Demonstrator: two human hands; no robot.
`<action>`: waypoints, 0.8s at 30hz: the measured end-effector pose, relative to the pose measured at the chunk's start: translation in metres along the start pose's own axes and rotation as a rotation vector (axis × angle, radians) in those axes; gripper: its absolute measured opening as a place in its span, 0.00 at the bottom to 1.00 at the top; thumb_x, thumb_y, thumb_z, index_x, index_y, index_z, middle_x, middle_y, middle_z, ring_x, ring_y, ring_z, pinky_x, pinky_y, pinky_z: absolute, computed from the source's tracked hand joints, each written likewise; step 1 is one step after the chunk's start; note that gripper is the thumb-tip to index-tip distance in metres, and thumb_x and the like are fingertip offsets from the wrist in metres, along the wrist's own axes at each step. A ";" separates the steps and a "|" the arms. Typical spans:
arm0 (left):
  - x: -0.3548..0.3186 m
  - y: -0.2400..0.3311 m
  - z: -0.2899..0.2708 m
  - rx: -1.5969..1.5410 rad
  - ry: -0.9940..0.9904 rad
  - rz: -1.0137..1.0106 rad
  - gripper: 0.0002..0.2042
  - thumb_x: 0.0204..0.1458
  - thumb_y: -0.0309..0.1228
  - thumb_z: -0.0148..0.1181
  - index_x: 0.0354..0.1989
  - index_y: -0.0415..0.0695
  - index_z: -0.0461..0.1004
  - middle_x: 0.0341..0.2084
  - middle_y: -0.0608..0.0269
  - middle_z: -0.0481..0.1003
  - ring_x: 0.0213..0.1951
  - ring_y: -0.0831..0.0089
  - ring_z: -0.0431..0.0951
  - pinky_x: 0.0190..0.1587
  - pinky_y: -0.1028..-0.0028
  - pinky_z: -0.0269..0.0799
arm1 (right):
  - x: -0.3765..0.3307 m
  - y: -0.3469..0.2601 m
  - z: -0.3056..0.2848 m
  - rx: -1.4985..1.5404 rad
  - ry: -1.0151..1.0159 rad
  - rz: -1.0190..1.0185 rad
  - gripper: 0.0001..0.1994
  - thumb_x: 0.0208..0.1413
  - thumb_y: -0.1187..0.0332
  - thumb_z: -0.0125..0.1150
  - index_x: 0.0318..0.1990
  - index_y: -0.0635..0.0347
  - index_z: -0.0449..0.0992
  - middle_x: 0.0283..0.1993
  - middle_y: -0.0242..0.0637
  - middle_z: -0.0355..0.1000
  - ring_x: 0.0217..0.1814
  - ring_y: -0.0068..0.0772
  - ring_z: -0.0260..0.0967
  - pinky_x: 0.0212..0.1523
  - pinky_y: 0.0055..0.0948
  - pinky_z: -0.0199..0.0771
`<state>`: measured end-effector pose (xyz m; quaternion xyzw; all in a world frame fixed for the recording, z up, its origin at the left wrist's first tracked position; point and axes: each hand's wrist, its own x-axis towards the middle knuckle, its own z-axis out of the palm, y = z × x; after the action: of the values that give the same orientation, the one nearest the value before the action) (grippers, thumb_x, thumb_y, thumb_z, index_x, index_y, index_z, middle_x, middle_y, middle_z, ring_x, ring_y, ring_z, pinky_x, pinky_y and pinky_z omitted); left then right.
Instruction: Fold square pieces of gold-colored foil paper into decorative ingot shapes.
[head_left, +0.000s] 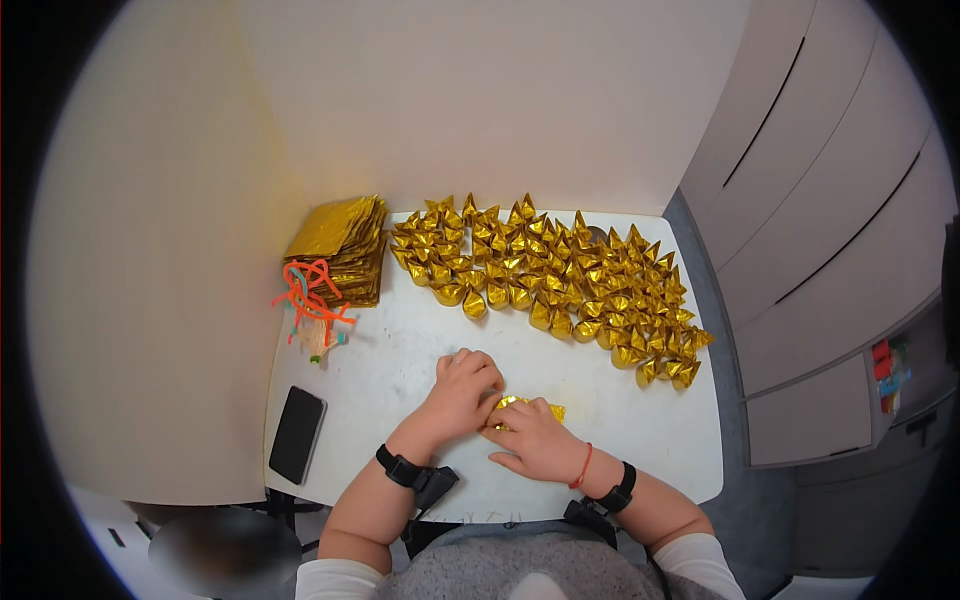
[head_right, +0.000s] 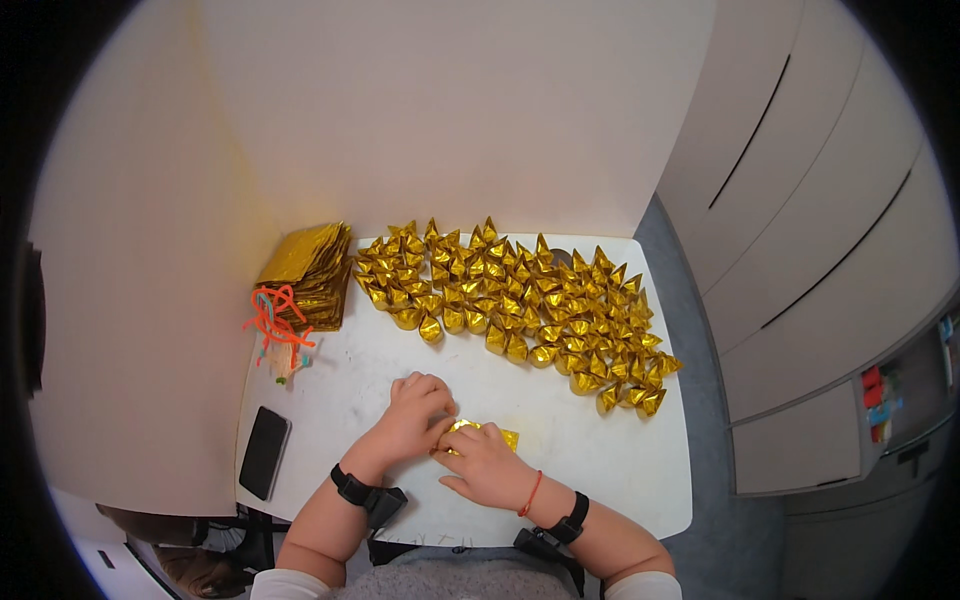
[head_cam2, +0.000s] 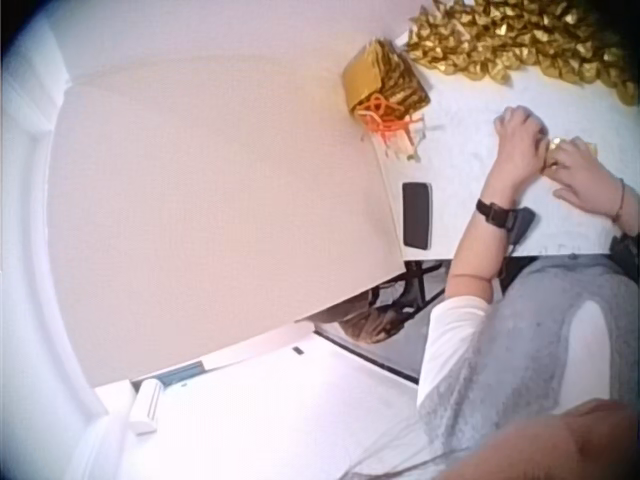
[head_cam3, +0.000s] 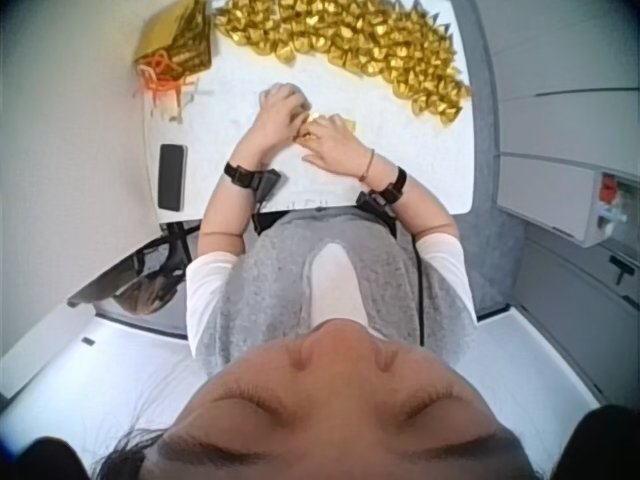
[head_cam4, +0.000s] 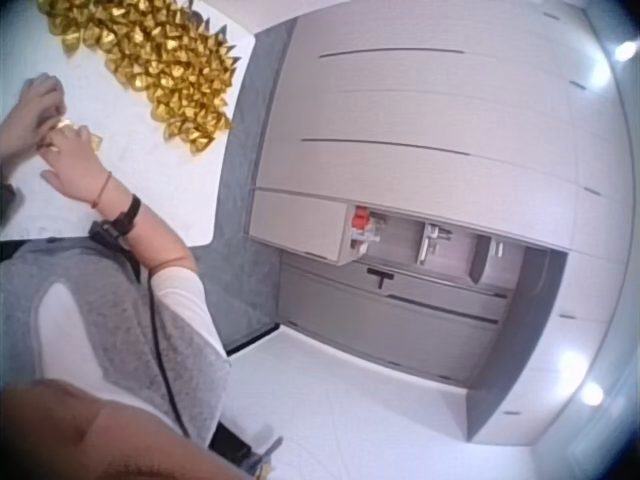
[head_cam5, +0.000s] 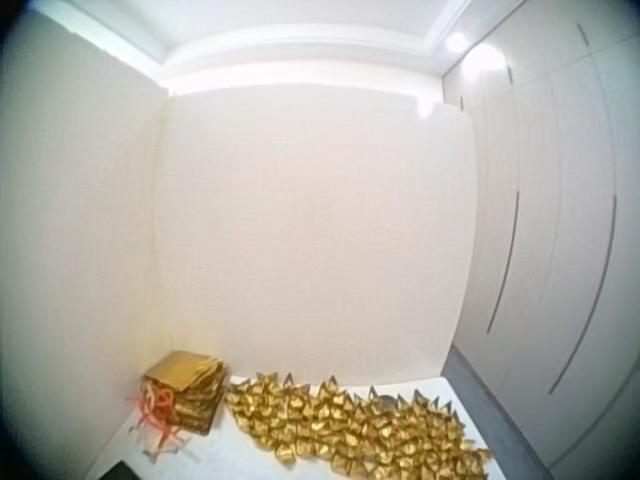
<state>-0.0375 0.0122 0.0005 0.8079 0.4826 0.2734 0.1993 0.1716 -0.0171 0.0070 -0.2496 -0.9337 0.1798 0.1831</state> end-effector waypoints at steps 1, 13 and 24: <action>0.002 0.000 0.000 -0.058 0.017 0.010 0.09 0.46 0.26 0.69 0.35 0.49 0.78 0.40 0.65 0.74 0.47 0.59 0.71 0.52 0.60 0.62 | -0.001 0.002 -0.001 0.020 -0.017 0.002 0.18 0.52 0.59 0.71 0.50 0.53 0.81 0.54 0.31 0.72 0.59 0.33 0.67 0.52 0.42 0.61; 0.004 0.002 0.000 -0.119 -0.089 0.160 0.07 0.46 0.21 0.67 0.34 0.44 0.79 0.34 0.60 0.77 0.41 0.55 0.77 0.45 0.60 0.73 | -0.008 0.034 -0.022 -0.016 0.152 0.191 0.14 0.51 0.63 0.72 0.42 0.56 0.79 0.45 0.34 0.72 0.51 0.40 0.68 0.50 0.43 0.64; -0.004 0.008 0.013 -0.156 -0.054 0.065 0.07 0.47 0.17 0.61 0.34 0.40 0.79 0.36 0.55 0.76 0.41 0.53 0.78 0.44 0.61 0.76 | -0.004 0.041 -0.020 -0.078 0.196 0.433 0.23 0.44 0.59 0.79 0.42 0.57 0.72 0.43 0.40 0.66 0.50 0.47 0.62 0.53 0.43 0.61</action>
<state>-0.0257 0.0042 -0.0065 0.8121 0.4277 0.2949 0.2656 0.1996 0.0192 0.0057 -0.4671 -0.8424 0.1536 0.2204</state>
